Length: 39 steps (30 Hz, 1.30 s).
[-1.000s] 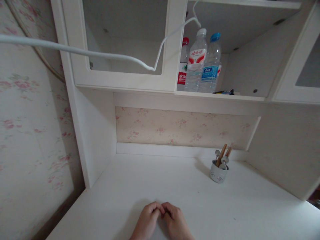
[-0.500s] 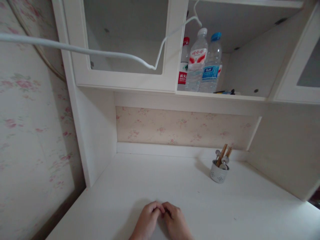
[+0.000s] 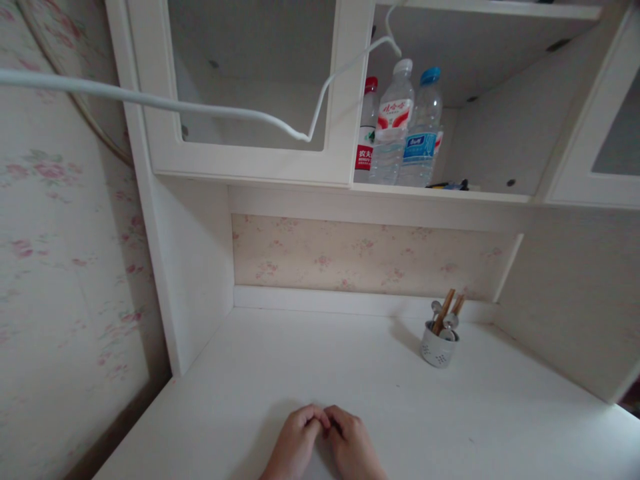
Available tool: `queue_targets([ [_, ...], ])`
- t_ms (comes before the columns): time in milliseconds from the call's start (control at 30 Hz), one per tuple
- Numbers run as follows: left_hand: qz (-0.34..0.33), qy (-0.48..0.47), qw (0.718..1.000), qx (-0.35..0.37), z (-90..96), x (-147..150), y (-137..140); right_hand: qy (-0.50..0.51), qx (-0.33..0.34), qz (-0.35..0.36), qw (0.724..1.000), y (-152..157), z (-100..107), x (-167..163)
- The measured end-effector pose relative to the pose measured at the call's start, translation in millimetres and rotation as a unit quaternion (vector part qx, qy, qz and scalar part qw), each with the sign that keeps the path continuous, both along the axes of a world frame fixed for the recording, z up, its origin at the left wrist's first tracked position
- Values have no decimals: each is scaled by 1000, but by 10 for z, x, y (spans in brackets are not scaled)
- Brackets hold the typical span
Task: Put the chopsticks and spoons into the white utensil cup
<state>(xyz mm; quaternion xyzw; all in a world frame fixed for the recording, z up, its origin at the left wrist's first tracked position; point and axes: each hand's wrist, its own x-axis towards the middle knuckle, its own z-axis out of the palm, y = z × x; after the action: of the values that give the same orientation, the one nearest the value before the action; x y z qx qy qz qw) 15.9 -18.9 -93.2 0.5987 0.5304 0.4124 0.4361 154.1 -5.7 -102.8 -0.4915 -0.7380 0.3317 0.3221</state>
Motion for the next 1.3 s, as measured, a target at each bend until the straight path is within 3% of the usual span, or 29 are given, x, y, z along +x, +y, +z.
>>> queue_targets([
  [833,-8,-2,1000,9,3,-10,3,-4,11,-2,1000,37,-94,-1],
  [1300,-9,-17,1000,11,-40,-3,11,13,8,-4,1000,-17,-36,0],
])
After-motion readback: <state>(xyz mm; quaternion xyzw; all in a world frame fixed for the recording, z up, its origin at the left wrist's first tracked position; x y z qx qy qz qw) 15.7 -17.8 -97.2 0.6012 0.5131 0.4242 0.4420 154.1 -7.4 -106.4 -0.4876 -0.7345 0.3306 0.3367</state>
